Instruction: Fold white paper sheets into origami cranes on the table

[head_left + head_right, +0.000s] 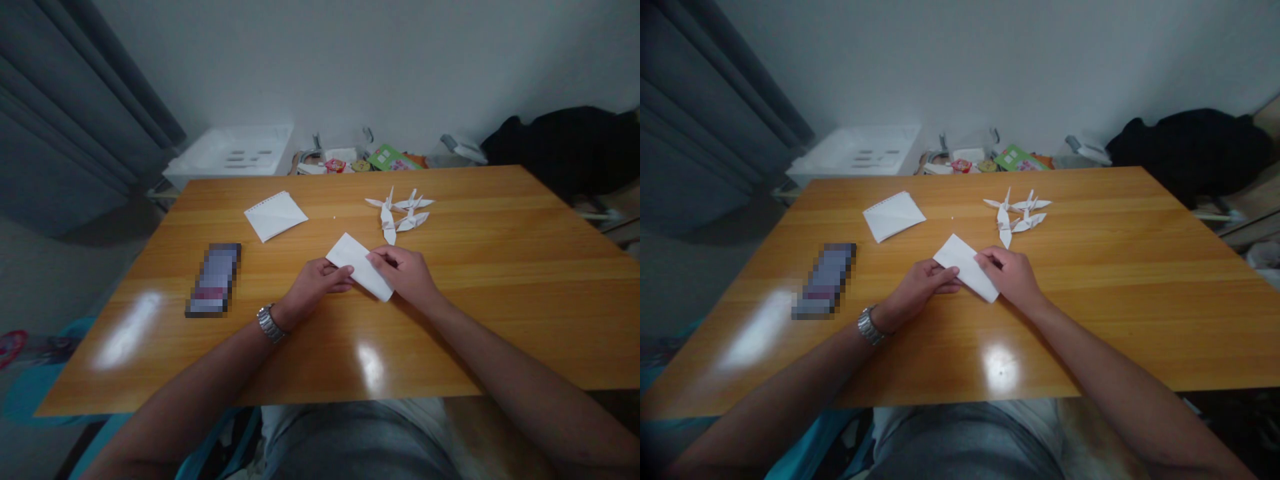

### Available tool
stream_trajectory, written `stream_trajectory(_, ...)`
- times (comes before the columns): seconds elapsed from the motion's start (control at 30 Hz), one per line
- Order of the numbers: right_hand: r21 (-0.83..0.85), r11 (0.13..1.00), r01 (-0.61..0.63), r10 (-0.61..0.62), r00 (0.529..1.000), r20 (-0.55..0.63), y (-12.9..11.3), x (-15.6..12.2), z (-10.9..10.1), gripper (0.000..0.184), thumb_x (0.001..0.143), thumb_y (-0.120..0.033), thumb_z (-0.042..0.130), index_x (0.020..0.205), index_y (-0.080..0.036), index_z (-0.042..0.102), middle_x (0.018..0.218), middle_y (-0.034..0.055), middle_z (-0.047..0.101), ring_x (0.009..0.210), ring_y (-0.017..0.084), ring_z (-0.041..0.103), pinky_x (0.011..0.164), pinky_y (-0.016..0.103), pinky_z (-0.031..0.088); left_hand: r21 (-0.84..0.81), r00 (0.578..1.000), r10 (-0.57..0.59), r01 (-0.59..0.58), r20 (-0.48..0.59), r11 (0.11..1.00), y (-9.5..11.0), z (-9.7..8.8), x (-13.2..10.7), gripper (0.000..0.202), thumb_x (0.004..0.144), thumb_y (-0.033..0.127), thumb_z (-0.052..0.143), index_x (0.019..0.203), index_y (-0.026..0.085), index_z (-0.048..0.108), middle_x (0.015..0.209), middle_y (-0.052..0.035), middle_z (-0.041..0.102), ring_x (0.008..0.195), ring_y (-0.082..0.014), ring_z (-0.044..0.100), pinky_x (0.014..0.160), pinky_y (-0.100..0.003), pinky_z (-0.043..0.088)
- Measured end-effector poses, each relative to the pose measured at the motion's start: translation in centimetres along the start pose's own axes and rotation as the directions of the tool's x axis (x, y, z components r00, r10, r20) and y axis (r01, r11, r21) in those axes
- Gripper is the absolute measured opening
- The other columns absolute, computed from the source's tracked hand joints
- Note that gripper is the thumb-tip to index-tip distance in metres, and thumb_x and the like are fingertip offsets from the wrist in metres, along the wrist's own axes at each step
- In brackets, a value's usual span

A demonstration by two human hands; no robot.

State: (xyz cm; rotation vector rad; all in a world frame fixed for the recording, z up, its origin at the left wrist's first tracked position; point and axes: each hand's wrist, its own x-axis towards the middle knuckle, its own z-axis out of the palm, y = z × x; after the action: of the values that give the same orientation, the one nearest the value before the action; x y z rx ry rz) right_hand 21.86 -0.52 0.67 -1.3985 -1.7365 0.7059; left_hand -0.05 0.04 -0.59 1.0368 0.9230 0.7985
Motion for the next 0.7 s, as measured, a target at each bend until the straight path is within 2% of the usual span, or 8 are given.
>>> stream_trajectory(0.3,0.074,0.995,-0.060,0.060,0.998,0.009,0.42,0.12,0.41,0.030,0.093,-0.042,0.061,0.090,-0.016,0.075,0.080,0.0050,0.075,0.070,0.018,0.066,0.063,0.028,0.047,-0.031,0.999,-0.002,0.001,-0.032,1.000,-0.41,-0.17,0.40,0.041,0.076,0.043,0.086,0.097,0.010,0.073,0.105,-0.0114,0.077,0.086,-0.0150,0.073,0.080,-0.024,0.063)
stream_trajectory(0.7,0.116,0.990,-0.075,0.079,0.997,-0.025,0.40,0.16,0.60,0.028,0.092,-0.042,0.064,0.089,-0.016,0.075,0.080,0.0051,0.075,0.069,0.017,0.065,0.062,0.028,0.046,-0.008,0.999,-0.005,0.005,-0.047,1.000,-0.07,-0.29,0.53,0.039,0.077,0.041,0.086,0.097,0.010,0.074,0.103,-0.0123,0.078,0.083,-0.0152,0.075,0.079,-0.024,0.063)
